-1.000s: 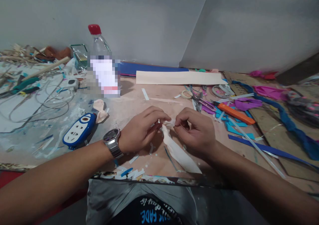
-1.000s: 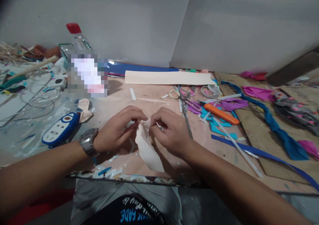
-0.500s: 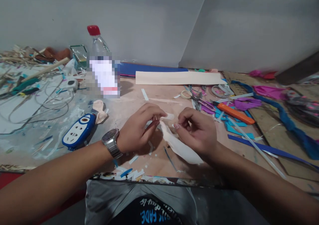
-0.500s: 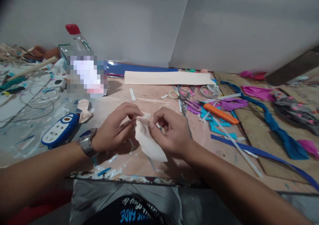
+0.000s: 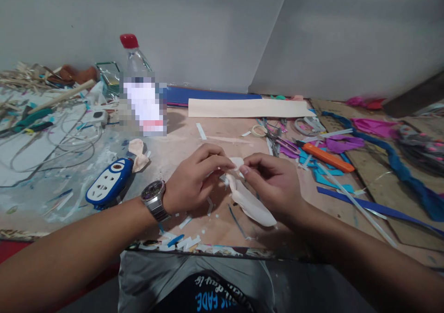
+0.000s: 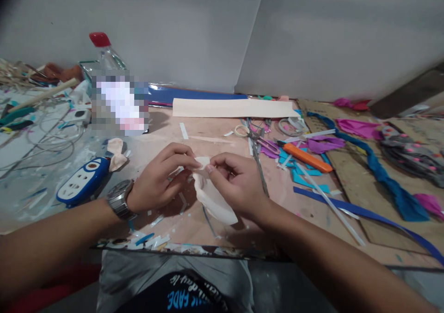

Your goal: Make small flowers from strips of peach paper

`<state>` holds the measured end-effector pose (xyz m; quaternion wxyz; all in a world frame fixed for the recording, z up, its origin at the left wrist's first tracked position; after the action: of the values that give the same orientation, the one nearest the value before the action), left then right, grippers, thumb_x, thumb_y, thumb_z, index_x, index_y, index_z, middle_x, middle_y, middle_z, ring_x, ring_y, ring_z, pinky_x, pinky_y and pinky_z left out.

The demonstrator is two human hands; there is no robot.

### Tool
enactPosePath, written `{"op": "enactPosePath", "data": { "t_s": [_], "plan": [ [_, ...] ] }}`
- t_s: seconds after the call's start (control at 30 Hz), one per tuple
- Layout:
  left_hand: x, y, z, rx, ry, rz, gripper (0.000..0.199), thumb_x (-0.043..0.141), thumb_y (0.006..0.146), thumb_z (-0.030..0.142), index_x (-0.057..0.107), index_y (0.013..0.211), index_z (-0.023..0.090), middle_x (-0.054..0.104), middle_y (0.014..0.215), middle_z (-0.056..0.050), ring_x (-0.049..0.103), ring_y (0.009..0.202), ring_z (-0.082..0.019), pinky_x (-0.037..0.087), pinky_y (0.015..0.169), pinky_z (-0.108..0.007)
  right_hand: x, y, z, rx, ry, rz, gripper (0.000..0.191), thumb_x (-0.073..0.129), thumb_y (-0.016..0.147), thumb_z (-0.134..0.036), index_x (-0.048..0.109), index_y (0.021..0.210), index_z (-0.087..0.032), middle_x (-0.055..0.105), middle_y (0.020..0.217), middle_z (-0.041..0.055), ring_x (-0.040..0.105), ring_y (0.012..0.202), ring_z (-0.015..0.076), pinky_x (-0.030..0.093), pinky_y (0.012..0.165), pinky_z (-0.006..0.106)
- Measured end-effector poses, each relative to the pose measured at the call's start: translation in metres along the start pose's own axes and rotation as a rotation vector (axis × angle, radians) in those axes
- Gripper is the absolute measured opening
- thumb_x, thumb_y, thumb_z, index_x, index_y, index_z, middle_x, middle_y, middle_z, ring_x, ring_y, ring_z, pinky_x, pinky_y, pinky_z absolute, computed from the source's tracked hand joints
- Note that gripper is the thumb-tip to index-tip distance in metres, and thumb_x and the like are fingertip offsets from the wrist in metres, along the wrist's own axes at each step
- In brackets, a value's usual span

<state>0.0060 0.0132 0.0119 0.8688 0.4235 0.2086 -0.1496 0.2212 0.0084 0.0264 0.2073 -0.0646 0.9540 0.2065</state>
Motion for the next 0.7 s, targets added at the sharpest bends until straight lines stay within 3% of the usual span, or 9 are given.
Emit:
{"op": "enactPosePath", "data": {
  "t_s": [0.43, 0.7],
  "plan": [
    [-0.0003, -0.0012, -0.0002, -0.073, -0.042, -0.021, 0.029, 0.055, 0.098, 0.008, 0.064, 0.122, 0.021, 0.063, 0.116, -0.009, 0.062, 0.105, -0.020, 0.055, 0.091, -0.036, 0.0019, 0.0017, -0.0009, -0.019, -0.022, 0.023, 0.012, 0.068, 0.088, -0.025, 0.070, 0.078, -0.019, 0.060, 0.060, -0.0011, 0.051, 0.052, 0.0123, 0.038, 0.048, 0.024],
    [-0.0003, 0.0002, -0.0015, -0.098, -0.084, -0.013, 0.019, 0.057, 0.104, 0.023, 0.063, 0.122, 0.020, 0.067, 0.108, -0.008, 0.061, 0.093, -0.019, 0.053, 0.085, -0.035, 0.0022, 0.0029, 0.0010, -0.024, 0.133, -0.014, 0.013, 0.069, 0.091, -0.028, 0.069, 0.082, -0.019, 0.061, 0.067, -0.0011, 0.053, 0.056, 0.0120, 0.041, 0.051, 0.023]
  ]
}}
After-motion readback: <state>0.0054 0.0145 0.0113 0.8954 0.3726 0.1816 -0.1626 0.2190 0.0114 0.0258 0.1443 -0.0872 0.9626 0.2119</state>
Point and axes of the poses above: each hand's wrist, its own y-axis towards the middle knuckle, its own x-axis out of the palm, z = x × y, the point moved 1 cm from there along y, towards the middle knuckle
